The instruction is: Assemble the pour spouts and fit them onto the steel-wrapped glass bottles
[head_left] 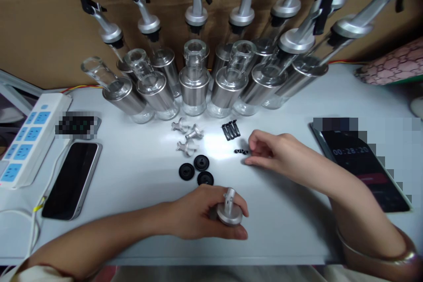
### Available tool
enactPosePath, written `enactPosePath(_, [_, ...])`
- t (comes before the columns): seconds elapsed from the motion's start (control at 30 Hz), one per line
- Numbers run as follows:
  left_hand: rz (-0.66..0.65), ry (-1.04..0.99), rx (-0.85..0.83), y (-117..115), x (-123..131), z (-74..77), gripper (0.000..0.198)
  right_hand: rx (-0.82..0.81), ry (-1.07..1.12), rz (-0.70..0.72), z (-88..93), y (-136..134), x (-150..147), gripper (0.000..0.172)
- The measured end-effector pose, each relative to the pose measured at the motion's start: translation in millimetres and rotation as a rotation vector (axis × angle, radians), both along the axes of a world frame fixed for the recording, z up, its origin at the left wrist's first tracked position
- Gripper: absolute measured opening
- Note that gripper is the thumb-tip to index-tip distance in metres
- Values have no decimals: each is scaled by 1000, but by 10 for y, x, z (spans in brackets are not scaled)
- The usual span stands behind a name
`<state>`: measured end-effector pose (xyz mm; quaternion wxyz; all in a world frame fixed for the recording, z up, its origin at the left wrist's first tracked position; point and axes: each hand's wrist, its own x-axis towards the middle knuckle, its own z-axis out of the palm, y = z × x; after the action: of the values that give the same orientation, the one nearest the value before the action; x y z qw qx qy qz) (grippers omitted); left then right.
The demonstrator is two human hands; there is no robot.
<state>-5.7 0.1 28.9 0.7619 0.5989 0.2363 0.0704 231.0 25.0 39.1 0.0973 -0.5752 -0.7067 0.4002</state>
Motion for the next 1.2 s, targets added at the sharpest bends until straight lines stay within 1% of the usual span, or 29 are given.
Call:
enactPosePath(0.07, [-1,5,-3,0,-2,-1,19,11,17,-36,-15,-9,-21,25])
enactPosePath(0.13, [6,9,-3,0,0,2,19,23,18,-28,-25,-13,-40,29])
enactPosePath(0.2, [10,12,6,0,3,5,19,49,-2,-14,-26,-10,-62,28])
enactPosePath(0.27, [10,14,16,-2,5,7,19,76,-40,-10,-21,-5,-88,26])
enactPosePath(0.43, [-1,29,23,-2,0,7,20,114,-126,18,-5,-2,-144,13])
enactPosePath(0.57, [-2,48,28,6,3,5,21,122,-137,11,-4,-7,-141,20])
enactPosePath(0.73, [1,32,23,8,8,-6,20,204,-136,27,-13,10,-97,22])
enactPosePath(0.9, [5,22,8,5,5,1,20,182,-128,16,-9,20,-65,21])
enactPosePath(1.07, [-4,40,9,7,10,14,21,174,-148,20,12,4,-49,24])
enactPosePath(1.2, [-4,49,22,9,9,12,21,189,-119,23,42,-7,-33,30])
